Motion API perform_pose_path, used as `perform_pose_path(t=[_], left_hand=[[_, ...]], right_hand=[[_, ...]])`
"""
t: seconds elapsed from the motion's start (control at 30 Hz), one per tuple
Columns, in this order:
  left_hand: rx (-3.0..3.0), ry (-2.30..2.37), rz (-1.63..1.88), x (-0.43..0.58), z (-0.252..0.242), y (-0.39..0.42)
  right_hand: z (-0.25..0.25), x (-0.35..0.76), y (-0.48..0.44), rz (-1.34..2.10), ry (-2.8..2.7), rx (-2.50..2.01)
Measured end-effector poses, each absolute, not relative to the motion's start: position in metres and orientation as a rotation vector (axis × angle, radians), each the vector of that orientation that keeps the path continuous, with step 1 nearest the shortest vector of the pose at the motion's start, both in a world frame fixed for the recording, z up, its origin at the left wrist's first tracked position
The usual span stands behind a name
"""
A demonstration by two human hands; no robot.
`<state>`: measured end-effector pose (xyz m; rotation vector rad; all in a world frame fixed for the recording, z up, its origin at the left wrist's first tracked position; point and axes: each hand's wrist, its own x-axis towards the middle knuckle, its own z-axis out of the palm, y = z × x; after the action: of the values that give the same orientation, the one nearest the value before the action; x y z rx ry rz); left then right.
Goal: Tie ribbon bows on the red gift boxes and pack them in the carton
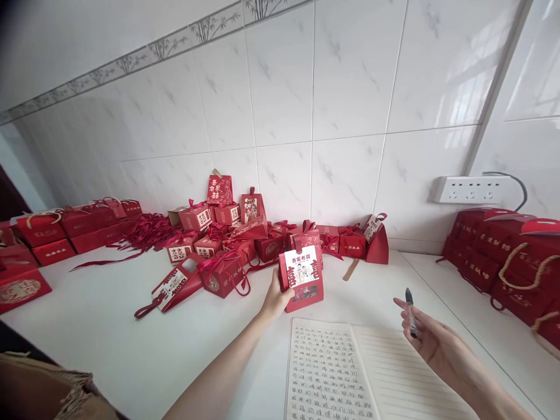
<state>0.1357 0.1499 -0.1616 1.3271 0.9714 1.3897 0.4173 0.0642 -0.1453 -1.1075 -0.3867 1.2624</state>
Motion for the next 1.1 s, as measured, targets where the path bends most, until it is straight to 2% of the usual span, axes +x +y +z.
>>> perform_pose_path(t=[0.4, 0.7, 0.87, 1.1], left_hand=[[1.275, 0.761, 1.352, 0.131, -0.171, 0.16], [0.959, 1.059, 1.563, 0.11, -0.171, 0.183], [0.864, 1.251, 1.655, 0.094, -0.151, 0.201], [0.739, 1.437, 1.535, 0.085, -0.088, 0.254]], right_hand=[[-0.149, 0.421, 0.064, 1.333, -0.354, -0.965], [-0.163, 0.412, 0.067, 1.483, -0.409, -0.79], [-0.165, 0.413, 0.072, 1.446, -0.425, -0.796], [-0.173, 0.406, 0.077, 1.457, -0.371, -0.799]])
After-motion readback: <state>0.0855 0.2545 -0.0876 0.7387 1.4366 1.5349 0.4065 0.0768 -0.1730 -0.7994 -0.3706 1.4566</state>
